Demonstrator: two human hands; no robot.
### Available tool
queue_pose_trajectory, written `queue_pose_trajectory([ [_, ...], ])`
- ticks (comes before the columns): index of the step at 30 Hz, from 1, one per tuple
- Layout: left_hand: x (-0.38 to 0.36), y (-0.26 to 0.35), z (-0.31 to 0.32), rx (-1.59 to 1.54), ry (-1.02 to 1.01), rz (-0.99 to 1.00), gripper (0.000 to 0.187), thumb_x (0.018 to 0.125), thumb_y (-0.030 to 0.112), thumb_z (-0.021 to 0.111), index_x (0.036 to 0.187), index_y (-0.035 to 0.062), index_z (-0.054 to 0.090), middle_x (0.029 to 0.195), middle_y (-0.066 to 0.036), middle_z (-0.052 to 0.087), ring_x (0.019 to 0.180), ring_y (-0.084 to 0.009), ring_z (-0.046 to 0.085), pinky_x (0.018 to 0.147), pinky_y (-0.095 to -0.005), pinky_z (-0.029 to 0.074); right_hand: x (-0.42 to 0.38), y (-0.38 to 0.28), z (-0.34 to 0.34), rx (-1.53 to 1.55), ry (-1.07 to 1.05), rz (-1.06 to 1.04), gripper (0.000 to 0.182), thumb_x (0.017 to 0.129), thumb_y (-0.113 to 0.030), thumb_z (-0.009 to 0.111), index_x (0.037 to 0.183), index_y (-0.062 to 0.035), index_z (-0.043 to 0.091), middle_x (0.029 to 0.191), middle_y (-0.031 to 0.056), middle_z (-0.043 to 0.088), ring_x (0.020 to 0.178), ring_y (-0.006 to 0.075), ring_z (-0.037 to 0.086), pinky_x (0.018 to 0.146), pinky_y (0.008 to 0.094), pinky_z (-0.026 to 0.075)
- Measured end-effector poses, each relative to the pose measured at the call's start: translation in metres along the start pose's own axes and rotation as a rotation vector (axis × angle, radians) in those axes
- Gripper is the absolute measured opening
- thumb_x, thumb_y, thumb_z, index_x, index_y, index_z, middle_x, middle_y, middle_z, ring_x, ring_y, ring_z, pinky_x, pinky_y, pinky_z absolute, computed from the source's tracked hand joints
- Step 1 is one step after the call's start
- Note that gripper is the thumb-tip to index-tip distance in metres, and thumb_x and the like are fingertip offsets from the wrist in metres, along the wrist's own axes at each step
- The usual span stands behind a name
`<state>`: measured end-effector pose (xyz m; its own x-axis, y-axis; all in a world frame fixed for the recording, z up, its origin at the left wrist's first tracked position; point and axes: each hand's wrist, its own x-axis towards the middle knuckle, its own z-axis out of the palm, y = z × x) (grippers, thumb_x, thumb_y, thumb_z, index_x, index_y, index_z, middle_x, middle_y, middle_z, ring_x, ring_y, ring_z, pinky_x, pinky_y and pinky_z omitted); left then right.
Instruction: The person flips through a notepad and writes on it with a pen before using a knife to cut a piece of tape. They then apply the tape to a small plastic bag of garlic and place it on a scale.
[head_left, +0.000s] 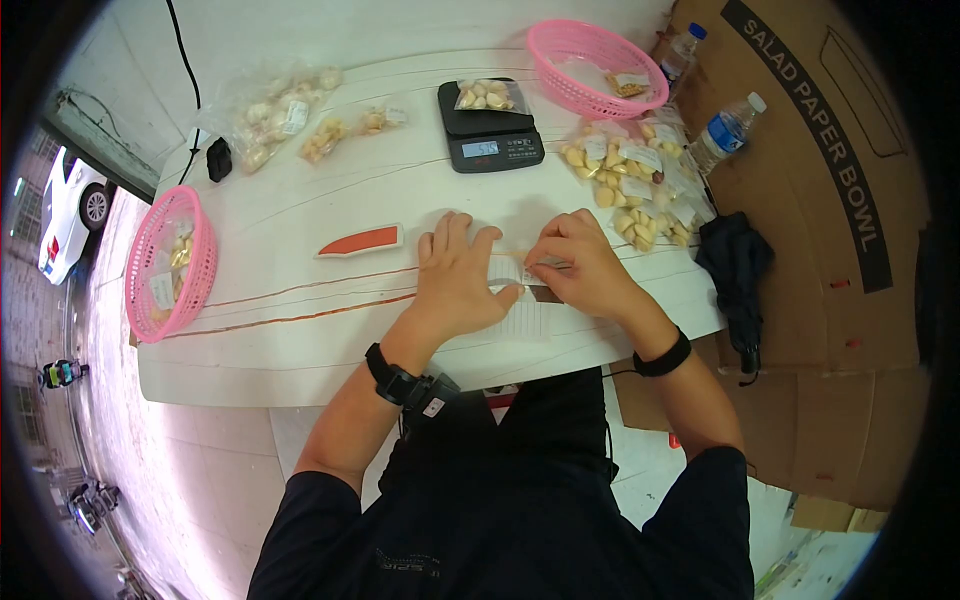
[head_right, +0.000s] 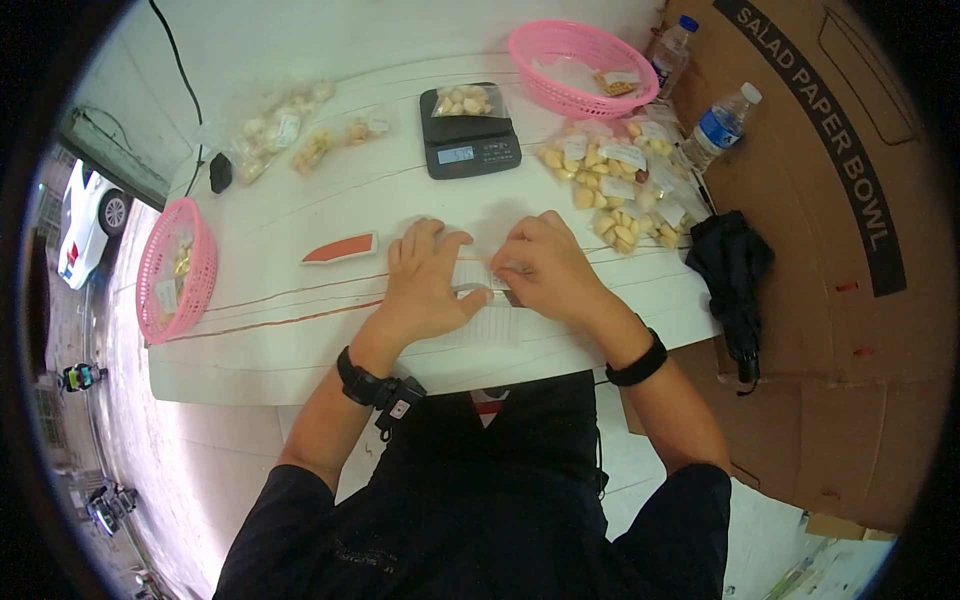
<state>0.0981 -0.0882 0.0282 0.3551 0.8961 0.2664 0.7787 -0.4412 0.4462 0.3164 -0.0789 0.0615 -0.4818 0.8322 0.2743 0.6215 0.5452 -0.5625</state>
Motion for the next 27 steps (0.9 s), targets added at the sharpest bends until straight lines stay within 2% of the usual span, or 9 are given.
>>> queue_pose_trajectory([
  [5,0.0,0.001,0.0,0.018,0.014,0.013,0.069,0.07,0.038,0.082,0.128,0.0097,0.057,0.136,-0.023,0.043,0.135,-0.0406,0.035,0.109,-0.0526,0.026,-0.005,0.003,0.002,0.06,-0.023,0.004,0.013,0.078,-0.004,0.077,0.088,-0.0106,0.073,0.102,0.0041,0.06,0.104,0.0279,0.048,0.093,0.0371,0.043],
  [9,0.001,0.001,-0.001,0.013,-0.001,0.002,0.068,0.071,0.038,0.081,0.128,0.0094,0.056,0.136,-0.023,0.043,0.135,-0.0405,0.035,0.109,-0.0524,0.026,-0.009,0.01,0.001,0.065,-0.014,-0.001,0.015,0.076,-0.004,0.077,0.088,-0.0113,0.072,0.1,0.0049,0.06,0.103,0.0299,0.05,0.091,0.0384,0.044],
  [15,0.0,0.002,0.0,0.018,-0.01,-0.001,0.068,0.072,0.038,0.08,0.129,0.0089,0.056,0.137,-0.024,0.043,0.136,-0.0404,0.034,0.11,-0.052,0.025,-0.015,0.018,-0.001,0.106,-0.072,0.046,0.014,0.078,-0.005,0.076,0.09,-0.0119,0.071,0.105,0.0053,0.059,0.109,0.031,0.046,0.097,0.0403,0.04],
  [17,0.001,0.003,-0.002,0.018,-0.03,-0.017,0.068,0.073,0.038,0.08,0.129,0.0089,0.055,0.138,-0.024,0.042,0.136,-0.0403,0.033,0.11,-0.0517,0.024,-0.015,0.017,-0.003,0.163,-0.12,0.125,0.011,0.081,-0.005,0.074,0.09,-0.0107,0.071,0.113,0.0048,0.058,0.115,0.0284,0.044,0.102,0.0378,0.038],
  [20,0.001,0.003,-0.003,0.015,-0.047,-0.025,0.068,0.073,0.038,0.08,0.13,0.0089,0.055,0.139,-0.024,0.041,0.137,-0.0402,0.032,0.111,-0.0513,0.023,-0.015,0.016,-0.008,0.141,-0.109,0.095,0.013,0.079,-0.007,0.076,0.09,-0.0128,0.071,0.109,0.0053,0.059,0.113,0.0312,0.044,0.101,0.0402,0.039],
  [27,0.002,0.006,-0.006,0.011,-0.069,-0.039,0.068,0.074,0.038,0.079,0.13,0.0085,0.055,0.139,-0.025,0.041,0.137,-0.0401,0.032,0.111,-0.0509,0.023,-0.023,0.026,-0.024,0.142,-0.119,0.148,0.01,0.082,-0.01,0.075,0.091,-0.0132,0.071,0.113,0.005,0.06,0.116,0.0302,0.044,0.103,0.0393,0.037],
])
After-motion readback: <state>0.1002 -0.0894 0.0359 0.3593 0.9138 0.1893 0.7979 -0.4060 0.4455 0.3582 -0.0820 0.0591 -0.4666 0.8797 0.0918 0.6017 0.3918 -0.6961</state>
